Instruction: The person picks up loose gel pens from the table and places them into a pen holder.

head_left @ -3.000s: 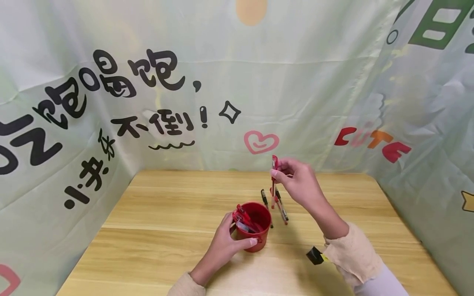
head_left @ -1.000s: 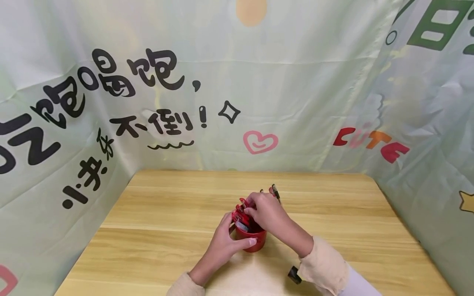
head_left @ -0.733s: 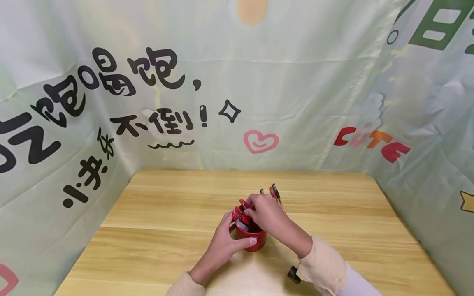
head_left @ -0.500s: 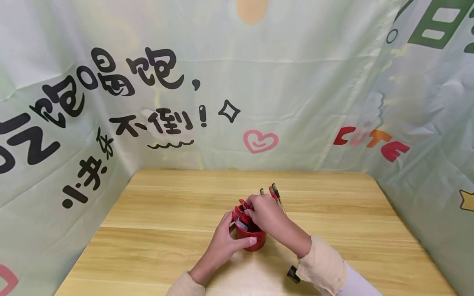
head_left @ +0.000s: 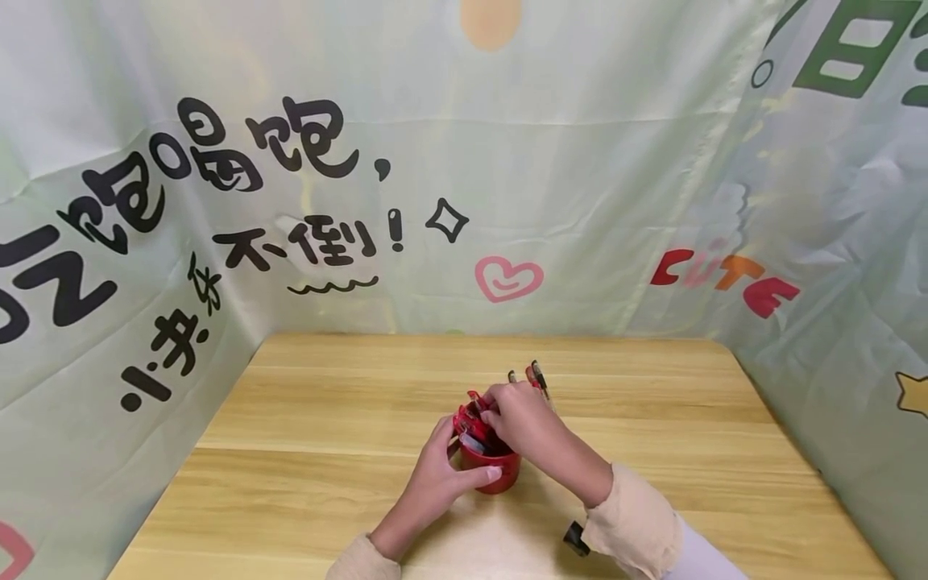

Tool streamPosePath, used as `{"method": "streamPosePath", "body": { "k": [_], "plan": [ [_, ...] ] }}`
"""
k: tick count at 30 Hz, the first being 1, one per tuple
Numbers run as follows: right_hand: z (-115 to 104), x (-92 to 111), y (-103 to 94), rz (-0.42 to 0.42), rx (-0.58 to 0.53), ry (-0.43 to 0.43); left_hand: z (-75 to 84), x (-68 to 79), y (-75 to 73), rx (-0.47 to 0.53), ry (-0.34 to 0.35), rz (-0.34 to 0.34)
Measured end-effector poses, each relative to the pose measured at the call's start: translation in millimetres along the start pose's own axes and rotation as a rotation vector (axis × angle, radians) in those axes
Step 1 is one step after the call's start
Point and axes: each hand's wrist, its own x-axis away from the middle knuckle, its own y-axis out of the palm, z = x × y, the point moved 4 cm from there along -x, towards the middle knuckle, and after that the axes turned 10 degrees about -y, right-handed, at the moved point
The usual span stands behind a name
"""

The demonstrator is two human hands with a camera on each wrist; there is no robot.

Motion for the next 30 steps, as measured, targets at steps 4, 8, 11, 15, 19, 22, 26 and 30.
{"method": "streamPosePath", "body": {
  "k": [4, 8, 11, 15, 19, 22, 26, 30],
  "plan": [
    [-1, 1, -4.3, 0.046, -0.027, -0.024, -1.1, 1.0, 0.4, 0.004, 0.0, 0.003],
    [0, 1, -10.7, 0.117, -0.029, -0.052, -1.8, 2.3, 0.7, 0.007, -0.003, 0.006],
    [2, 1, -16.6, 0.173, -0.028, -0.055, -2.2, 2.6, 0.6, -0.001, -0.006, 0.012],
    [8, 0, -24.5, 0.224, -0.047, -0.046, -2.2, 2.6, -0.9, -0.009, -0.001, 0.019],
    [18, -1, -28.0, 0.243, -0.052, -0.043, -2.0, 3.6, -2.7, 0.001, 0.006, 0.016],
    [28, -2, -29.7, 0.253, -0.044, -0.028, -1.4, 3.6, -2.7, 0.005, 0.007, 0.012],
    [44, -4, -32.0, 0.266, -0.046, -0.006, -0.6, 2.2, -1.4, 0.001, 0.008, 0.015],
    [63, -7, -28.4, 0.258, -0.066, 0.027, -0.3, 1.1, -0.3, 0.001, 0.002, 0.018]
  ]
}}
